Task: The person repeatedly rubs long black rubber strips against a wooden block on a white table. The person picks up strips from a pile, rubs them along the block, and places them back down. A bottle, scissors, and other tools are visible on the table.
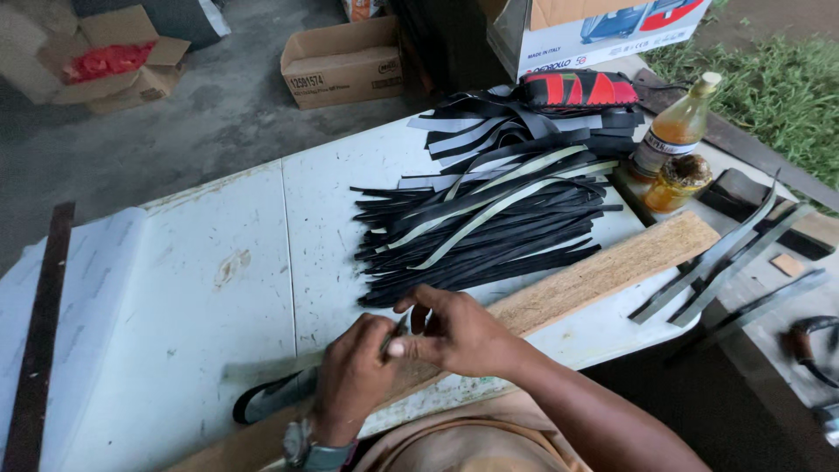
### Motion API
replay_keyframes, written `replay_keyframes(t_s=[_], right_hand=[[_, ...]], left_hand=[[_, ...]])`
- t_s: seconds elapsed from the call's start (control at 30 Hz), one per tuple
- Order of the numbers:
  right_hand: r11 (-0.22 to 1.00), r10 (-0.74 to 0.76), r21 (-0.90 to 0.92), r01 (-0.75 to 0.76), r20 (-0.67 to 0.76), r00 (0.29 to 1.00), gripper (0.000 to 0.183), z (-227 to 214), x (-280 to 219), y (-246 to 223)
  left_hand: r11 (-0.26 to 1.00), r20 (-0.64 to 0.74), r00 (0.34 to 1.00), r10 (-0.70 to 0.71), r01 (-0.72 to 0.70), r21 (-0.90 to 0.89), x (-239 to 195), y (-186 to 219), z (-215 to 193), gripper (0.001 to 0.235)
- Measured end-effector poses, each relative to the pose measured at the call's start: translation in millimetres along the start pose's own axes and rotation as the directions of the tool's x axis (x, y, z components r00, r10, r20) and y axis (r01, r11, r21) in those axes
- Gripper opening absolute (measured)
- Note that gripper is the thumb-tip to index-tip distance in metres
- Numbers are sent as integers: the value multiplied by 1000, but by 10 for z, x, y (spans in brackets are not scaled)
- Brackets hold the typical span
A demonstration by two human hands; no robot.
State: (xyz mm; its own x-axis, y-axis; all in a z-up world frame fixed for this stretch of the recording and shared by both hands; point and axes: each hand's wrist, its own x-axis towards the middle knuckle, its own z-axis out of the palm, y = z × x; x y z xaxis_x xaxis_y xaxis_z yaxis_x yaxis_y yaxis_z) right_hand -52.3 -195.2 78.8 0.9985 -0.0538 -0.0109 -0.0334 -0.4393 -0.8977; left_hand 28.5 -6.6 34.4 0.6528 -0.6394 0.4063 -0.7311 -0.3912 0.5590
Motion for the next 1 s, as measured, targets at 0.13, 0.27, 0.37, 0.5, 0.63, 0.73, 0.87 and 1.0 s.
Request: replay_keyframes(t_s=[0.13, 0.27, 0.37, 0.5, 0.63, 0.73, 0.87, 1.0], right_hand=[[998, -25, 55, 31, -119, 993, 35, -42, -16, 4], [964, -265, -15, 266, -147, 953, 29, -233, -133, 50], [993, -114, 13, 114, -28, 993, 49, -390, -253, 55], [967, -215, 104, 231, -140, 966, 22, -733, -429, 228], [972, -84, 182, 146, -310, 947, 13, -1370, -708, 673], [966, -46, 200, 162, -485, 873, 9, -1766, -912, 1058], [828, 7, 461, 319, -578, 816, 6, -2074, -1156, 1416], [816, 11, 493, 304, -538, 843, 7, -2132, -1283, 1591]], left_hand=[[992, -51, 993, 109, -112, -53, 154, 291, 0, 30], [954, -222, 935, 278, -296, -53, 260, 490, -192, 50], [864, -264, 822, 504, -482, 147, 400, 583, -262, 48], [969, 558, 822, -114, 216, -120, 473, 579, -309, 39], [916, 692, 699, -179, 376, -143, 368, 320, -510, 31], [877, 722, 638, -267, 472, -93, 273, -5, -706, 27], [737, 701, 609, -371, 652, -178, 59, -391, -1005, 28], [714, 587, 655, -476, 677, -178, -182, -532, -1095, 24]])
